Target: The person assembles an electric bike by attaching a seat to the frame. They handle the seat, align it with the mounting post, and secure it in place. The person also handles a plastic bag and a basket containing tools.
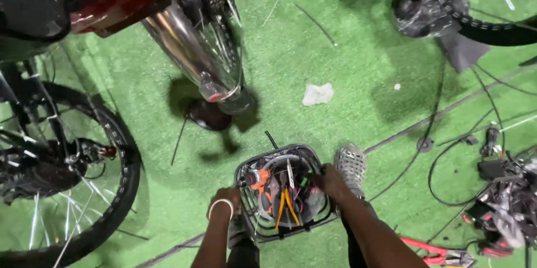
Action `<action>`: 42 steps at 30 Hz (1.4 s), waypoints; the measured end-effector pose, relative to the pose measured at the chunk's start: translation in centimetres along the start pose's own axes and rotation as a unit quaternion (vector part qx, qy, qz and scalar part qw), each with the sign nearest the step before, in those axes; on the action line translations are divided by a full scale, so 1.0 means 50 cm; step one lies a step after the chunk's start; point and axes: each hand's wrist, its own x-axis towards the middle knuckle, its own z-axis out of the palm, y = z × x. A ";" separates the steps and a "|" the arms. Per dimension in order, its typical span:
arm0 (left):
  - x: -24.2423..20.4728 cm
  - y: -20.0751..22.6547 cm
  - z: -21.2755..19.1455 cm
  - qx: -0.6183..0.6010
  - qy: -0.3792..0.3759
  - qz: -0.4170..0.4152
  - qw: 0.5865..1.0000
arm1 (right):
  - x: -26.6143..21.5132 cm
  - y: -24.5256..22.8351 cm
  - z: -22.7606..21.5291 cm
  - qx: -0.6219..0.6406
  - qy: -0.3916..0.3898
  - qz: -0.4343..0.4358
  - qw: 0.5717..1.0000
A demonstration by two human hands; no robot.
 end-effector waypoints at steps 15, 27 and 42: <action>-0.270 0.407 -0.279 0.387 0.033 0.122 0.914 | 0.061 -0.338 -0.100 0.110 0.111 -0.138 0.978; -0.410 0.043 -0.151 -0.617 0.097 0.346 0.701 | -0.319 -0.384 -0.079 0.212 0.007 -0.236 0.948; -0.878 -0.157 -0.400 -0.376 0.171 0.492 0.766 | -0.737 -0.519 -0.142 0.148 0.026 -0.461 0.875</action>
